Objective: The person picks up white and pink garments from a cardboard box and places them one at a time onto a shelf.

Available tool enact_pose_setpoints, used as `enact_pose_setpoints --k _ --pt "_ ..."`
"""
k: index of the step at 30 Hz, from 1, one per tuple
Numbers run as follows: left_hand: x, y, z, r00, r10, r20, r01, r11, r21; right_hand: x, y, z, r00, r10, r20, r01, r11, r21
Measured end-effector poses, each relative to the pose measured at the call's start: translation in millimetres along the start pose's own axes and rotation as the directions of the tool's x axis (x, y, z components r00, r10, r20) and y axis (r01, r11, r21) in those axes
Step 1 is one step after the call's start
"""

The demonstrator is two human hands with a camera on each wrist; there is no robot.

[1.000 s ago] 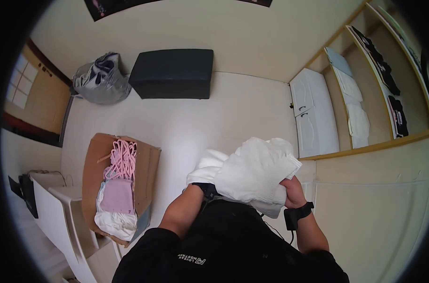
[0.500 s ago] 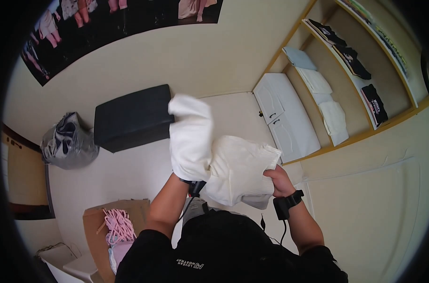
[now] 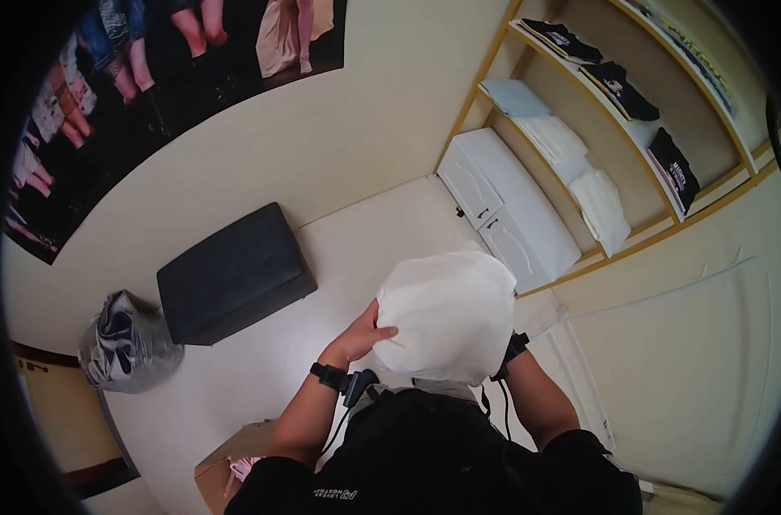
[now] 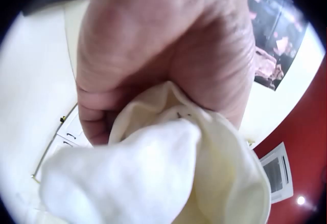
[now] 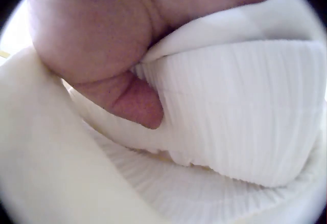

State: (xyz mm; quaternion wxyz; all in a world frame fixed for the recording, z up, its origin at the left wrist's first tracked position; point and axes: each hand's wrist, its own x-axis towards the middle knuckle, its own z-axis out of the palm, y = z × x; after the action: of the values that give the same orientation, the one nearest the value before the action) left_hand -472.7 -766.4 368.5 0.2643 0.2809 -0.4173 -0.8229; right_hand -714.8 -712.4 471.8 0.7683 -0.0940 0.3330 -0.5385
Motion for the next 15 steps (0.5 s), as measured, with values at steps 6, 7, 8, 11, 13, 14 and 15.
enact_pose_setpoints --k 6,7,8,11,13,14,15 --pt "38 25 -14 0.995 -0.069 0.073 0.069 0.998 0.000 25 -35 -24 0.989 -0.145 -0.036 0.144 0.989 -0.017" --pt "50 34 -6 0.998 -0.034 0.056 0.036 0.999 -0.037 32 -47 -28 0.981 -0.188 -0.037 0.187 0.982 -0.023" --pt "59 44 2 0.999 -0.005 0.037 0.008 0.997 -0.072 42 -57 -30 0.973 -0.229 -0.040 0.228 0.973 -0.025" --pt "106 52 1 0.994 -0.022 -0.110 0.023 1.000 0.004 54 -80 -56 0.944 -0.327 -0.047 0.326 0.945 -0.016" --pt "144 62 3 0.953 -0.040 -0.302 0.029 0.999 -0.043 66 -104 -71 0.933 -0.356 -0.060 0.356 0.934 -0.006" --pt "161 67 7 0.927 -0.017 -0.376 -0.005 0.998 -0.058 75 -125 -79 0.930 -0.362 -0.061 0.362 0.932 -0.005" --pt "181 70 4 0.904 -0.031 -0.426 0.011 0.999 -0.049 85 -137 -87 0.929 -0.366 -0.059 0.366 0.930 -0.007"
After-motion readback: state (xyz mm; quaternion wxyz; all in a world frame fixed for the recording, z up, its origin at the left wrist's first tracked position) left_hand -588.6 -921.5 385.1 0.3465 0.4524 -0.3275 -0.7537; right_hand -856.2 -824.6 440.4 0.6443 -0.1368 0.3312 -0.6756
